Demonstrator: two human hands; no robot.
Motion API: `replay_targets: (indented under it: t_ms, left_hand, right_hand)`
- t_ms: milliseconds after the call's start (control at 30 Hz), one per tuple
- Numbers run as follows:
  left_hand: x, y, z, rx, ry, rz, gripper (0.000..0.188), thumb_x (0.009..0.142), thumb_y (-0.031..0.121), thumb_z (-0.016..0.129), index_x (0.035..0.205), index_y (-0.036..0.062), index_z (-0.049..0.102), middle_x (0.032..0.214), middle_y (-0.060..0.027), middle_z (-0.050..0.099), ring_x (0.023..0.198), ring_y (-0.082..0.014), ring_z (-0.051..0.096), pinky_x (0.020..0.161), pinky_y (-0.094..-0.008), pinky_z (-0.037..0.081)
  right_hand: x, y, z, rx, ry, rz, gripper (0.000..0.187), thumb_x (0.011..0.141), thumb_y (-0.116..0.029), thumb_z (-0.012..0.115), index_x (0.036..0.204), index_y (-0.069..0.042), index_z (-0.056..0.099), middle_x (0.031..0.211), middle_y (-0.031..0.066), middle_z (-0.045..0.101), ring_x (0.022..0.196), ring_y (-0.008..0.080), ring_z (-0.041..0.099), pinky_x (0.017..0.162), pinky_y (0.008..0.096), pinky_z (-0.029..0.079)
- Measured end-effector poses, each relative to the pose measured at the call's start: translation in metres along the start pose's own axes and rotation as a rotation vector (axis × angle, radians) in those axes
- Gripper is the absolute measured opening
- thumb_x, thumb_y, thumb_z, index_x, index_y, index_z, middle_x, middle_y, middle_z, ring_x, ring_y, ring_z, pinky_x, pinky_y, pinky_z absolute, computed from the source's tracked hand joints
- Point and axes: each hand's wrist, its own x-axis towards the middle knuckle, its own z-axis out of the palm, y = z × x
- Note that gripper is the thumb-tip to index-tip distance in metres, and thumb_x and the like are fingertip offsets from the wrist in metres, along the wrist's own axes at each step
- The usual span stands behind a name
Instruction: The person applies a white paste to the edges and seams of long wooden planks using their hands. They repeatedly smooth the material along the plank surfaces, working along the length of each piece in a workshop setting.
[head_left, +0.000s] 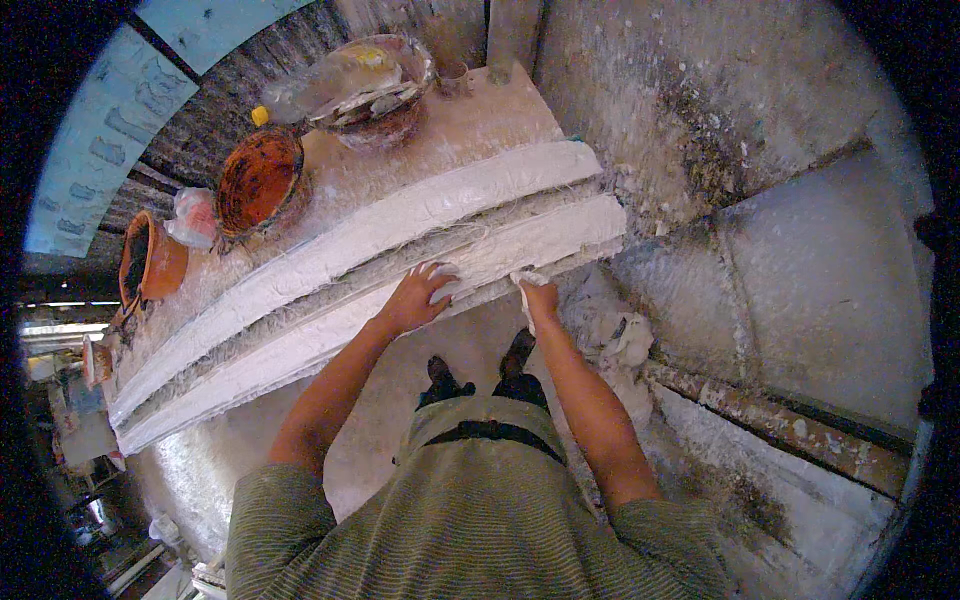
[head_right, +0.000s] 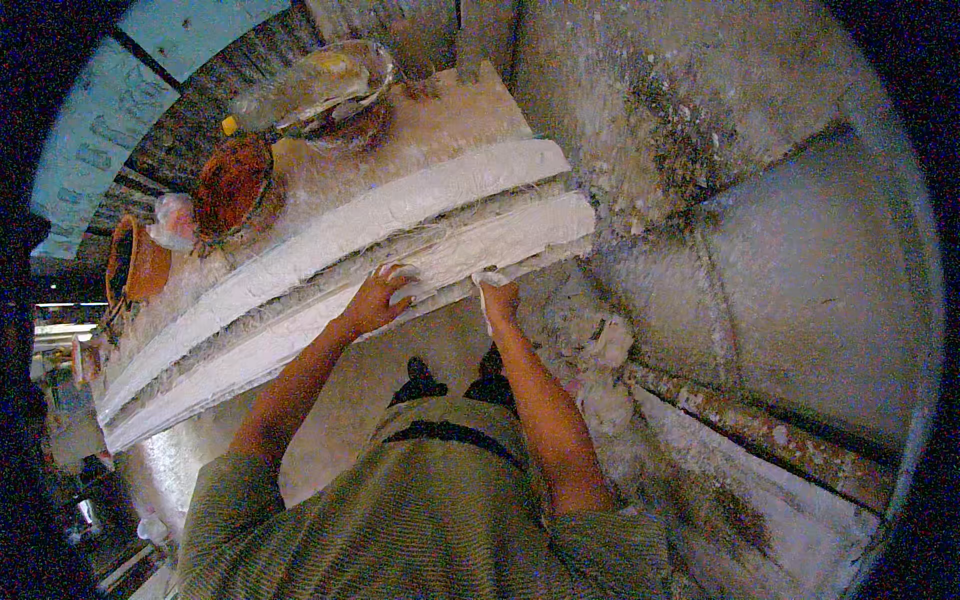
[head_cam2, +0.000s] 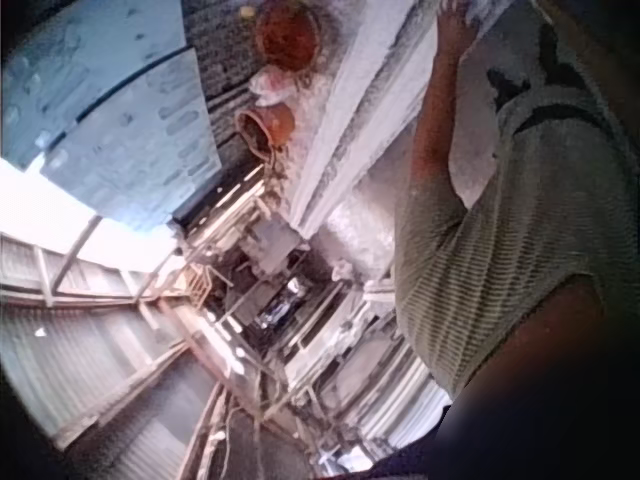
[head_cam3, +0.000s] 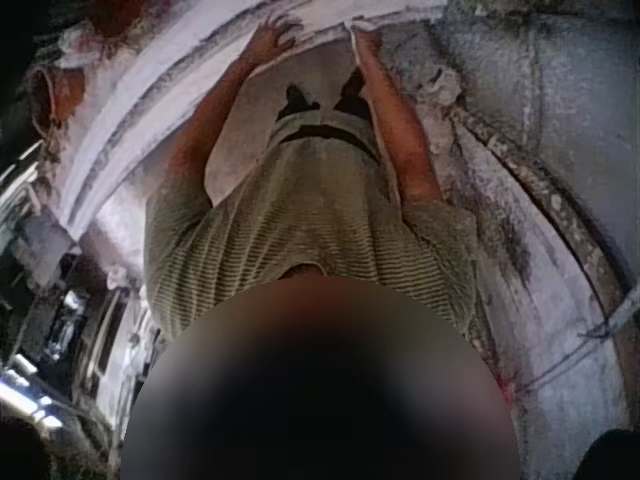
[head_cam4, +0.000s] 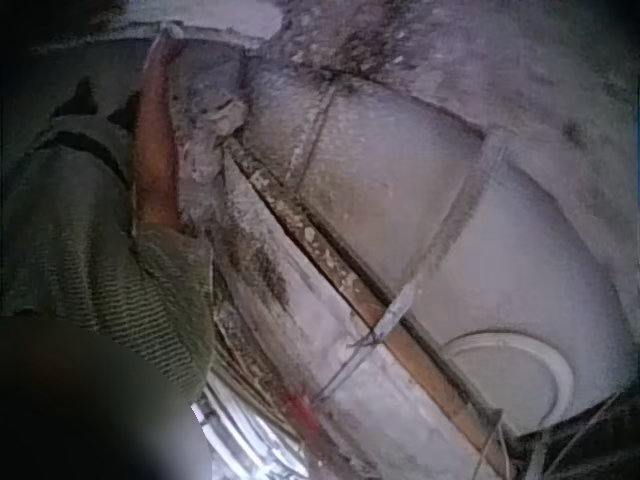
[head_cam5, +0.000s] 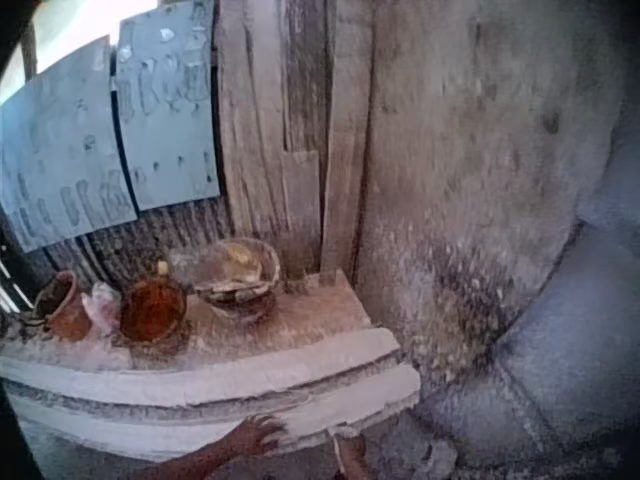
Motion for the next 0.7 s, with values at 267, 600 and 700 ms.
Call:
replay_targets:
  t_ms: [267, 600, 700]
  left_hand:
    - [-0.017, -0.009, 0.003, -0.026, -0.008, 0.039, 0.049, 0.094, 0.032, 0.060, 0.138, 0.0160, 0.048, 0.150, -0.0194, 0.036, 0.139, -0.0423, 0.033, 0.111, -0.0517, 0.035]
    - [0.015, 0.010, -0.002, 0.046, 0.044, 0.162, 0.046, 0.098, 0.036, 0.054, 0.140, 0.0185, 0.048, 0.153, -0.0182, 0.032, 0.143, -0.0422, 0.026, 0.114, -0.0534, 0.029]
    - [0.027, 0.018, 0.003, 0.119, -0.093, 0.211, 0.047, 0.099, 0.041, 0.050, 0.141, 0.0189, 0.050, 0.157, -0.0180, 0.028, 0.146, -0.0438, 0.018, 0.117, -0.0571, 0.023]
  right_hand:
    - [0.074, -0.086, -0.073, -0.610, -0.147, -0.205, 0.064, 0.078, -0.035, 0.076, 0.116, 0.013, 0.057, 0.116, 0.0332, 0.061, 0.107, 0.0437, 0.061, 0.092, 0.0494, 0.050]
    - [0.089, -0.104, -0.107, -0.728, -0.048, -0.311, 0.063, 0.082, -0.032, 0.072, 0.120, 0.014, 0.053, 0.116, 0.0353, 0.058, 0.113, 0.0488, 0.056, 0.100, 0.0498, 0.045]
    - [0.043, -0.065, -0.077, -0.801, -0.153, -0.353, 0.057, 0.079, -0.032, 0.073, 0.112, 0.013, 0.059, 0.113, 0.0347, 0.059, 0.104, 0.0490, 0.060, 0.092, 0.0517, 0.049]
